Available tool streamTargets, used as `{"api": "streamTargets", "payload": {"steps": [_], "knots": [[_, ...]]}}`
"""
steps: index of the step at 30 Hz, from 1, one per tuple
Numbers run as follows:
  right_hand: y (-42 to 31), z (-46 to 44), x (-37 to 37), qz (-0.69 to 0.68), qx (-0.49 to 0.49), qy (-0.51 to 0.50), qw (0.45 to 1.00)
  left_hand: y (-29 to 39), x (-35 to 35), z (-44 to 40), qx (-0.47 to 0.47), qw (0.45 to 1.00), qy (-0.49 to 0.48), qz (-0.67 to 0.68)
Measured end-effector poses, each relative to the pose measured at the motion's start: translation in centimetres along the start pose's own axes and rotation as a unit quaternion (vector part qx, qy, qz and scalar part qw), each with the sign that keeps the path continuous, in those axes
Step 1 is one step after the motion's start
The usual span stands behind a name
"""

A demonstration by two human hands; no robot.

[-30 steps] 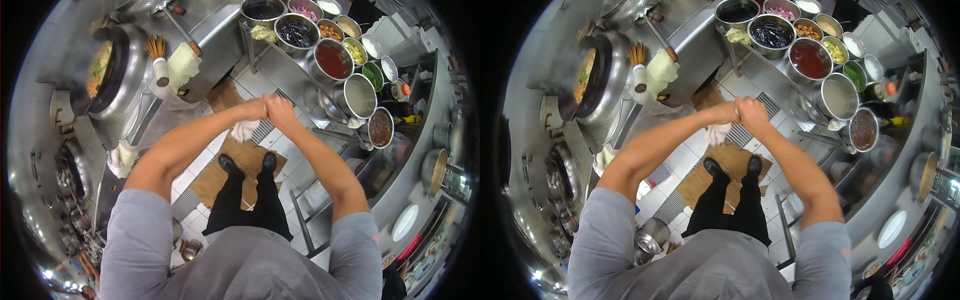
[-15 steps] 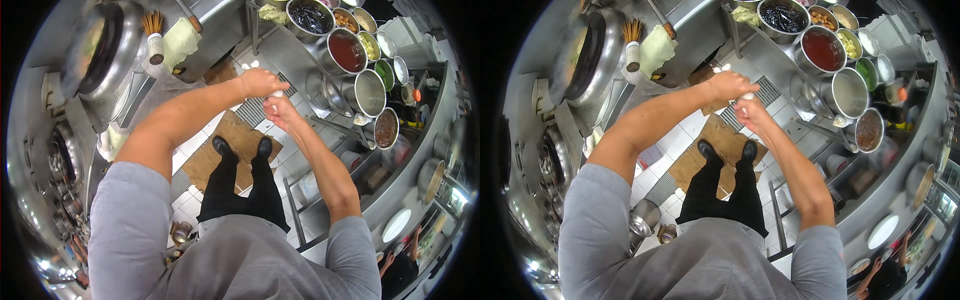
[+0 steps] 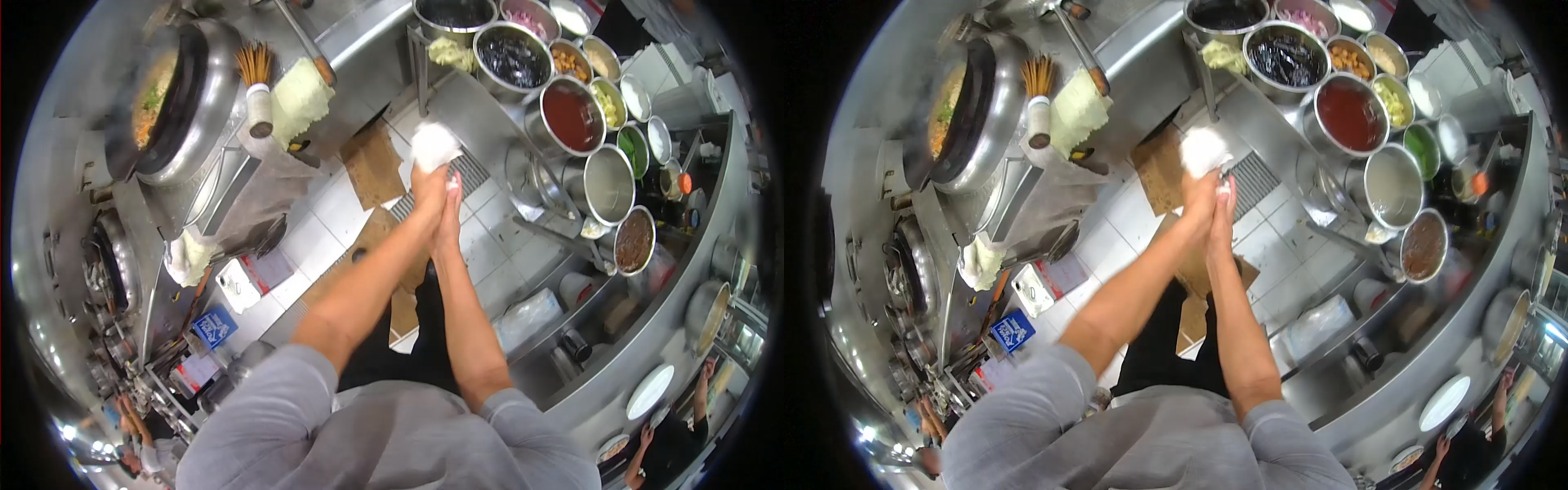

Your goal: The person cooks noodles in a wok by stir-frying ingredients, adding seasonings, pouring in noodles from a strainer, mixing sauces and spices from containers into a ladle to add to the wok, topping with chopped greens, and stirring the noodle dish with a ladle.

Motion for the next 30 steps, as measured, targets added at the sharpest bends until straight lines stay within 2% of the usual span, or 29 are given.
{"api": "streamTargets", "payload": {"steps": [1,2,3,4,5,7,8,9,10,11,12,13,14,15,16,17,18,19,20,21,22,23,24,25,26,27,29,30], "knots": [[-0.1,-0.9,0.4,-0.003,-0.007,-0.011,1.000,-3.3,-0.4,0.0,-0.153,0.973,0.031,0.172],[0.9,-1.4,0.2,-0.008,0.008,-0.031,0.999,-3.6,-1.0,0.1,-0.145,0.973,0.030,0.175],[1.7,-1.2,0.0,-0.011,0.029,-0.046,0.998,-1.8,-2.1,0.8,-0.016,0.999,0.041,0.017],[3.5,-0.4,0.5,-0.192,0.142,-0.005,0.971,0.4,-2.3,2.1,0.112,0.982,0.051,-0.142],[3.2,-0.5,0.7,-0.191,0.141,-0.011,0.971,0.9,-3.1,2.0,0.116,0.982,0.053,-0.139],[0.5,-1.0,0.8,-0.055,0.050,0.008,0.997,3.3,-3.3,2.3,0.108,0.934,0.028,-0.340],[-1.0,-0.7,0.7,0.045,0.035,0.052,0.997,2.0,-4.0,2.6,-0.060,0.955,-0.026,-0.289],[-1.3,-0.7,0.9,0.041,0.034,0.051,0.997,1.9,-5.0,3.2,-0.057,0.955,-0.025,-0.291],[-2.6,-1.2,0.5,0.121,-0.005,0.022,0.992,-0.1,-4.8,4.2,-0.123,0.963,-0.126,-0.202],[-4.3,-1.7,-0.1,0.205,-0.045,-0.005,0.978,-2.0,-4.1,5.9,-0.189,0.950,-0.226,-0.106],[-5.4,-2.8,-1.5,0.370,-0.123,-0.039,0.920,-2.5,-5.3,6.6,-0.188,0.949,-0.232,-0.104],[-6.8,-3.1,-2.3,0.374,-0.129,-0.038,0.918,-5.0,-7.5,7.5,-0.319,0.923,-0.206,-0.062],[-9.1,-2.3,-0.4,0.467,-0.237,-0.141,0.840,-7.0,-8.6,8.9,-0.446,0.877,-0.176,-0.023],[-10.3,-0.3,1.8,0.545,-0.332,-0.239,0.732,-6.5,-8.0,9.0,-0.447,0.876,-0.182,-0.023],[-10.4,0.9,2.8,0.543,-0.287,-0.299,0.730,-5.8,-7.2,9.2,-0.479,0.861,-0.149,0.082],[-11.4,2.5,3.6,0.546,-0.286,-0.298,0.729,-5.2,-6.5,9.3,-0.505,0.835,-0.114,0.185],[-11.4,4.8,5.7,0.543,-0.297,-0.367,0.695,-4.4,-4.6,8.7,-0.503,0.828,-0.166,0.183],[-11.0,7.0,7.0,0.537,-0.306,-0.434,0.656,-5.6,-3.7,7.7,-0.502,0.828,-0.171,0.184],[-11.1,7.8,7.1,0.541,-0.308,-0.433,0.652,-7.6,-2.3,6.0,-0.469,0.846,-0.227,0.115],[-11.8,8.0,6.5,0.532,-0.305,-0.392,0.685,-7.5,-0.6,6.1,-0.433,0.855,-0.282,0.044],[-12.4,7.9,5.8,0.522,-0.301,-0.350,0.718,-7.0,-0.4,5.4,-0.393,0.878,-0.209,0.174],[-12.1,8.0,5.5,0.525,-0.301,-0.348,0.716,-7.4,0.4,6.2,-0.394,0.877,-0.213,0.174],[-11.9,5.6,1.3,0.331,-0.171,-0.164,0.913,-4.0,0.5,7.0,-0.322,0.906,-0.176,0.208],[-9.2,4.9,-3.2,0.091,-0.022,0.039,0.995,-0.3,0.1,8.1,-0.247,0.928,-0.138,0.240],[-7.3,4.5,-4.9,0.002,0.004,0.072,0.997,1.7,0.0,9.5,-0.223,0.937,-0.126,0.237],[-8.1,4.7,-4.2,-0.001,-0.003,0.078,0.997,1.6,-0.1,9.7,-0.225,0.937,-0.133,0.232],[-8.5,6.2,0.4,-0.081,0.130,0.039,0.987,2.8,-0.9,9.3,-0.152,0.945,-0.210,0.201],[-8.9,6.7,2.1,-0.110,0.164,-0.013,0.980,4.9,-1.5,9.2,-0.015,0.974,-0.222,0.052]]}}
Point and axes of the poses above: each hand's wrist, its own z-axis away from the middle knuckle, its own x-axis out of the palm, y = z × x, the point moved 9 cm from there along -z, towards the middle knuckle, and after that the axes turned 11 degrees about -x, right-handed, at the moved point
